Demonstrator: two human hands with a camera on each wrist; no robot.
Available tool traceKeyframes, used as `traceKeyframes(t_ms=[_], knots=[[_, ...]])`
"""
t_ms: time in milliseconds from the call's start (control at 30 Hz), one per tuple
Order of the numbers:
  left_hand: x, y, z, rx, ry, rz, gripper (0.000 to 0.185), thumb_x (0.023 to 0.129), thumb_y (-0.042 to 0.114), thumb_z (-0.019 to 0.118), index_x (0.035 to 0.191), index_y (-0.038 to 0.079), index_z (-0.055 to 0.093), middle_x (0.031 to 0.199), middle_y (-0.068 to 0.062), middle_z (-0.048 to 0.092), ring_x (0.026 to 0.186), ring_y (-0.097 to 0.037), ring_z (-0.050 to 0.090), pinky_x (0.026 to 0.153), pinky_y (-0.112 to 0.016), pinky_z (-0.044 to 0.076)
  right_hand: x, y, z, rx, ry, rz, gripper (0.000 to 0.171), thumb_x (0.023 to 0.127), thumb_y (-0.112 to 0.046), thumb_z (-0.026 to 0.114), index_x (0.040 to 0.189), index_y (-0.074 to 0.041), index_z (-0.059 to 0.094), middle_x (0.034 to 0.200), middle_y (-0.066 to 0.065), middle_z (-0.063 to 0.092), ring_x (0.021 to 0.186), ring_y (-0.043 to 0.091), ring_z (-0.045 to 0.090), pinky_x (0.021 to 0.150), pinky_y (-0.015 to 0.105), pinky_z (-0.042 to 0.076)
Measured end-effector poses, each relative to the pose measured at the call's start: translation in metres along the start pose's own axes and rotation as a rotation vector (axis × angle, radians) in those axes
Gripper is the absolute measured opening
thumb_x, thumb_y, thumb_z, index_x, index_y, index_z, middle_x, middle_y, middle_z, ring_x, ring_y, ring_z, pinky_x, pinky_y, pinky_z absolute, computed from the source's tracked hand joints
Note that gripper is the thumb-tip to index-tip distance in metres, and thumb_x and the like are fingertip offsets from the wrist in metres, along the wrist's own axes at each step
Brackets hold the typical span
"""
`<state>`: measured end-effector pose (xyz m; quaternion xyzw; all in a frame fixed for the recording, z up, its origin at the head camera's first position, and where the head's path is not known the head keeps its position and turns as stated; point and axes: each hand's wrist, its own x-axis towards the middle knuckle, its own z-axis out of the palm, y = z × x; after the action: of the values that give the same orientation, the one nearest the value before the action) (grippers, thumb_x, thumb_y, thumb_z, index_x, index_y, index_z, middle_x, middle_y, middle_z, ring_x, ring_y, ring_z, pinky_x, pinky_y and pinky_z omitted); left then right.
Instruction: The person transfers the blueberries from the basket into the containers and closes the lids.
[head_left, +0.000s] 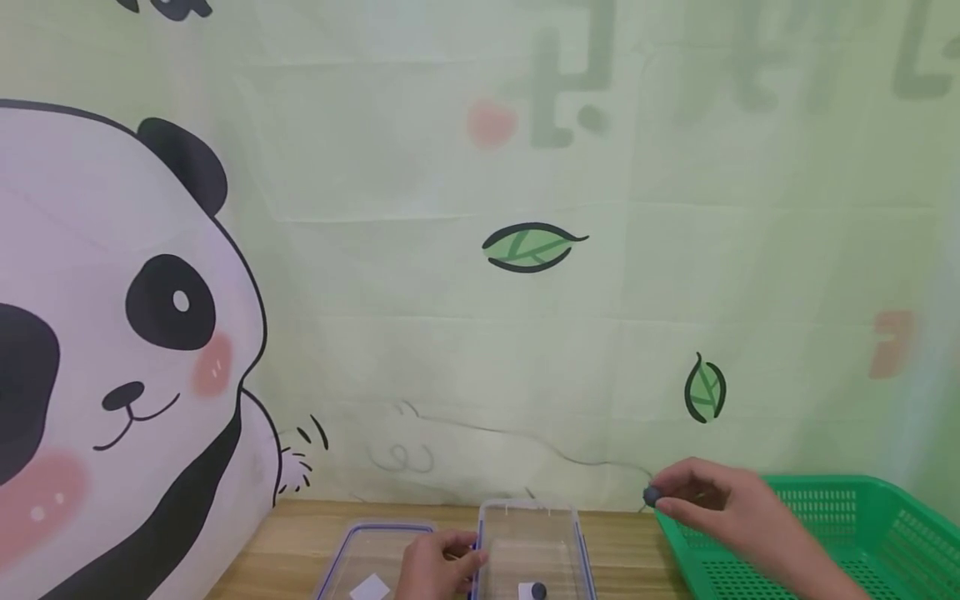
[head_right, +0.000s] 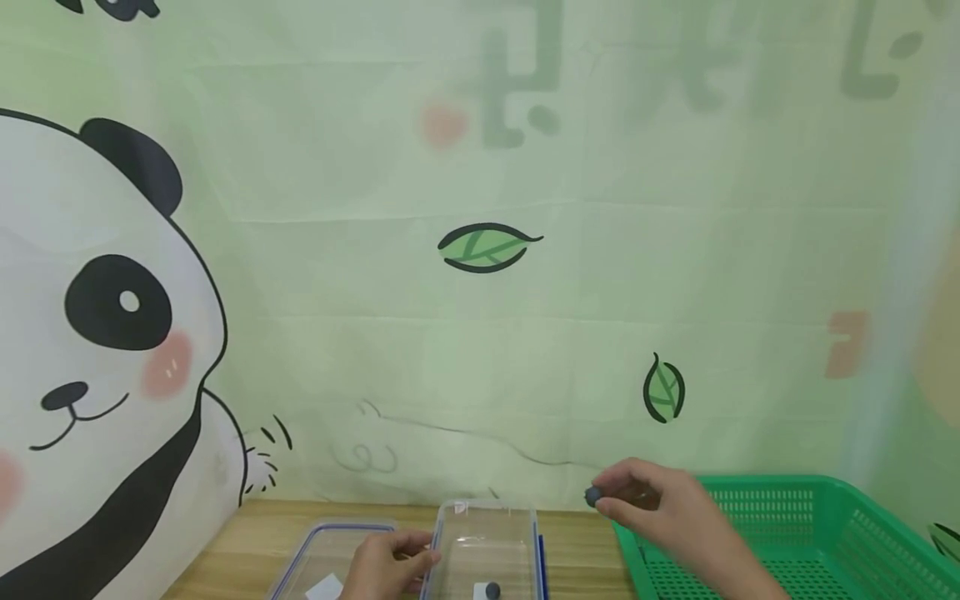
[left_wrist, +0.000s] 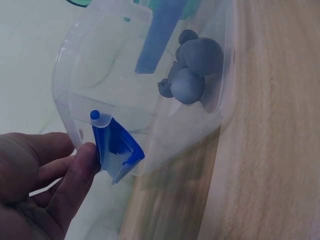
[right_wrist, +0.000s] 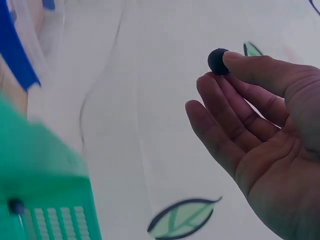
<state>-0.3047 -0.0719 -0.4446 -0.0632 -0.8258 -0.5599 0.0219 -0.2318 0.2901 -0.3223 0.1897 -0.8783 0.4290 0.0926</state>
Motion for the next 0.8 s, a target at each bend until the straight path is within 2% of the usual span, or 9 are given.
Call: traceKeyframes(t_ms=[267, 467, 600, 800], knots=[[0.0, -0.003, 0.001, 0.003, -0.001, -0.004, 0.025, 0.094, 0.004, 0.08, 0.115, -0.009, 0.075, 0.083, -0.003, 0.07, 0.073, -0.017, 0.069, 0.066, -0.035, 0.064, -0.002, -0.004, 0.032, 0.105, -0.063, -0.049, 0.022, 0.103, -0.023, 0.073, 0.117, -0.007, 0.074, 0.106, 0.0, 0.077, 0.093, 0.01, 0.072, 0.079, 0.027, 0.061], [0.0, -0.003, 0.001, 0.006, -0.004, -0.002, 0.025, 0.094, 0.004, 0.081, 0.114, -0.009, 0.075, 0.083, -0.003, 0.07, 0.071, -0.016, 0.069, 0.065, -0.035, 0.064, 0.003, -0.001, 0.055, 0.17, -0.141, -0.058, 0.018, 0.102, -0.019, 0.074, 0.114, -0.005, 0.075, 0.105, 0.002, 0.076, 0.091, 0.013, 0.072, 0.077, 0.027, 0.061], [0.001, -0.003, 0.001, -0.001, -0.006, 0.006, 0.025, 0.093, 0.004, 0.081, 0.113, -0.009, 0.075, 0.083, -0.003, 0.07, 0.071, -0.017, 0.07, 0.065, -0.035, 0.065, 0.006, 0.001, 0.075, 0.222, -0.217, -0.062, 0.016, 0.101, -0.013, 0.075, 0.113, -0.003, 0.075, 0.102, 0.004, 0.076, 0.09, 0.017, 0.072, 0.079, 0.029, 0.062], [0.001, -0.002, 0.0, 0.008, -0.007, -0.003, 0.026, 0.094, 0.005, 0.081, 0.115, -0.008, 0.075, 0.084, -0.003, 0.07, 0.073, -0.016, 0.069, 0.065, -0.033, 0.064, 0.014, 0.007, 0.107, 0.281, -0.373, 0.017, 0.015, 0.1, -0.01, 0.074, 0.112, -0.002, 0.074, 0.102, 0.003, 0.075, 0.093, 0.022, 0.07, 0.083, 0.03, 0.061]])
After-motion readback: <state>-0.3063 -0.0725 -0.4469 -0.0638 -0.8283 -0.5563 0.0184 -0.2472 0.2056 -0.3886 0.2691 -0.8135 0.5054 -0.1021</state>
